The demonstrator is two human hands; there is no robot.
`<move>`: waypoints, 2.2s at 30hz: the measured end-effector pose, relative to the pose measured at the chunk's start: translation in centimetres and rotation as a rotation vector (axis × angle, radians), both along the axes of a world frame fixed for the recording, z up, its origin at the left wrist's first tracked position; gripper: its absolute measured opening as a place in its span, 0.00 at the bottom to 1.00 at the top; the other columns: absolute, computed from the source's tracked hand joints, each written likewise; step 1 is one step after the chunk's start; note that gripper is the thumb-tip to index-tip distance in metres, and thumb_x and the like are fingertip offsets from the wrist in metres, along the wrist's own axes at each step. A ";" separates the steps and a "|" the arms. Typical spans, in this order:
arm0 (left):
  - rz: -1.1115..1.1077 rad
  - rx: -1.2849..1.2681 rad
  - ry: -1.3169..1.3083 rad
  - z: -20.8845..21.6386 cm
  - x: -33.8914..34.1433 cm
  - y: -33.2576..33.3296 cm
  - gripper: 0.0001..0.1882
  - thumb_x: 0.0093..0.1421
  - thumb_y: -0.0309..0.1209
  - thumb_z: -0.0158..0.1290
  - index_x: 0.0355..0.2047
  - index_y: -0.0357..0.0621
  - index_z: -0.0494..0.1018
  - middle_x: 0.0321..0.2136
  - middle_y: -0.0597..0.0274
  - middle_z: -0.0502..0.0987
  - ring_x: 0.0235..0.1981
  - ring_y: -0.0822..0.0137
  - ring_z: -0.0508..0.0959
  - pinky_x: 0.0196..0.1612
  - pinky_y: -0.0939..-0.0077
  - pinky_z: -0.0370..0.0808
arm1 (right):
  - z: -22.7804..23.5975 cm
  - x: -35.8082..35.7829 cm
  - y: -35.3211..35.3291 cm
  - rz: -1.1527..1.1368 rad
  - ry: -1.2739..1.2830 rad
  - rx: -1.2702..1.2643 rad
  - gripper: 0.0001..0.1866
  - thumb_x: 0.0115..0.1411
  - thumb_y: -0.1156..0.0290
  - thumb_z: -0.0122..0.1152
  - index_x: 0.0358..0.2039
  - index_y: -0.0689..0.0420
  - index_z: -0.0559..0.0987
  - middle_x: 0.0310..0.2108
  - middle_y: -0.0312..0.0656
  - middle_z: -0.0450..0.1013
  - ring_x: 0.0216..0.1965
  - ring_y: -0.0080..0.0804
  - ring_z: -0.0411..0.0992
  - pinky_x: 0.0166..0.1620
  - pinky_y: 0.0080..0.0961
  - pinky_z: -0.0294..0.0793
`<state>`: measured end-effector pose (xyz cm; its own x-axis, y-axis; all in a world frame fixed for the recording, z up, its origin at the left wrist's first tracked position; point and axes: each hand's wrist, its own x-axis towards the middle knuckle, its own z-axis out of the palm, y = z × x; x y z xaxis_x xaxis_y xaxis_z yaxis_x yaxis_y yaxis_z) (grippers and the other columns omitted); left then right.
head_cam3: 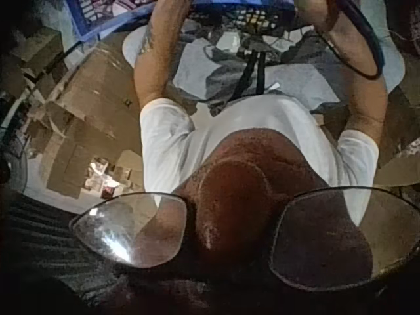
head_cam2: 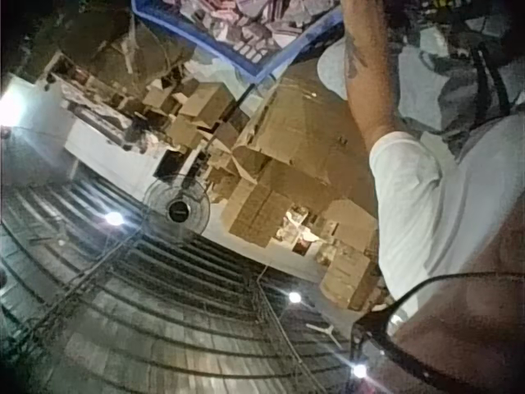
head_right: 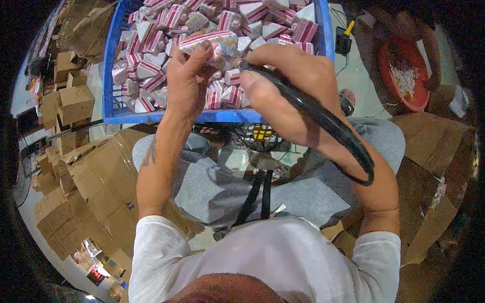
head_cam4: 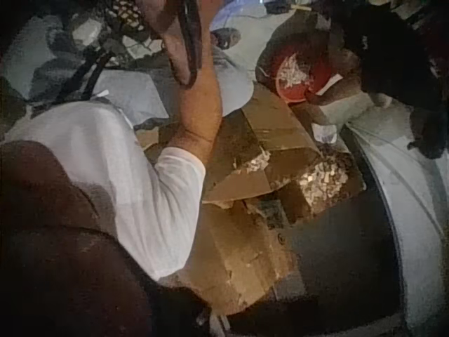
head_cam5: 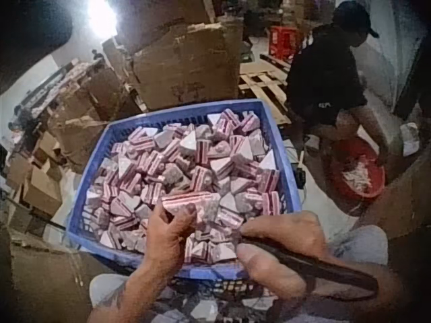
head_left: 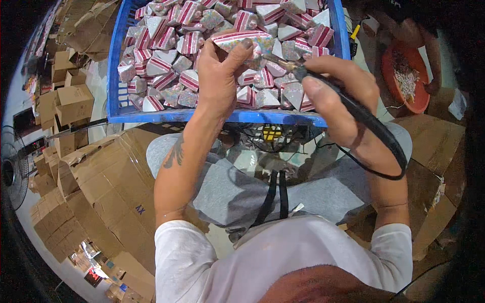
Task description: Using a handheld thermal tool to seal small triangular packages.
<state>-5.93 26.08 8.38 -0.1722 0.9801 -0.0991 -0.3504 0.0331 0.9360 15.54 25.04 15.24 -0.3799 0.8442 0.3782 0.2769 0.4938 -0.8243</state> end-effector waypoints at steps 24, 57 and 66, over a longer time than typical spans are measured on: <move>-0.010 0.034 0.009 0.7 -0.1 -0.3 0.25 0.58 0.37 0.63 0.48 0.36 0.68 0.39 0.57 0.77 0.39 0.69 0.78 0.42 0.73 0.77 | 0.2 1.2 0.4 -0.170 0.211 -0.136 0.14 0.55 0.64 0.63 0.37 0.61 0.80 0.25 0.38 0.75 0.23 0.25 0.71 0.29 0.22 0.71; -0.240 -0.477 0.736 -8.0 -6.5 12.5 0.29 0.47 0.30 0.63 0.50 0.37 0.67 0.36 0.49 0.76 0.26 0.59 0.80 0.29 0.64 0.79 | 0.0 2.5 3.1 -0.298 0.457 -0.329 0.15 0.60 0.62 0.60 0.38 0.64 0.78 0.26 0.38 0.74 0.25 0.22 0.71 0.31 0.21 0.69; 0.056 -0.144 0.032 -0.8 6.2 1.5 0.22 0.61 0.37 0.59 0.49 0.38 0.66 0.36 0.57 0.75 0.35 0.69 0.75 0.35 0.74 0.75 | -5.8 -3.9 2.5 -0.331 0.496 -0.293 0.29 0.67 0.51 0.54 0.56 0.62 0.66 0.36 0.38 0.75 0.42 0.23 0.72 0.47 0.23 0.69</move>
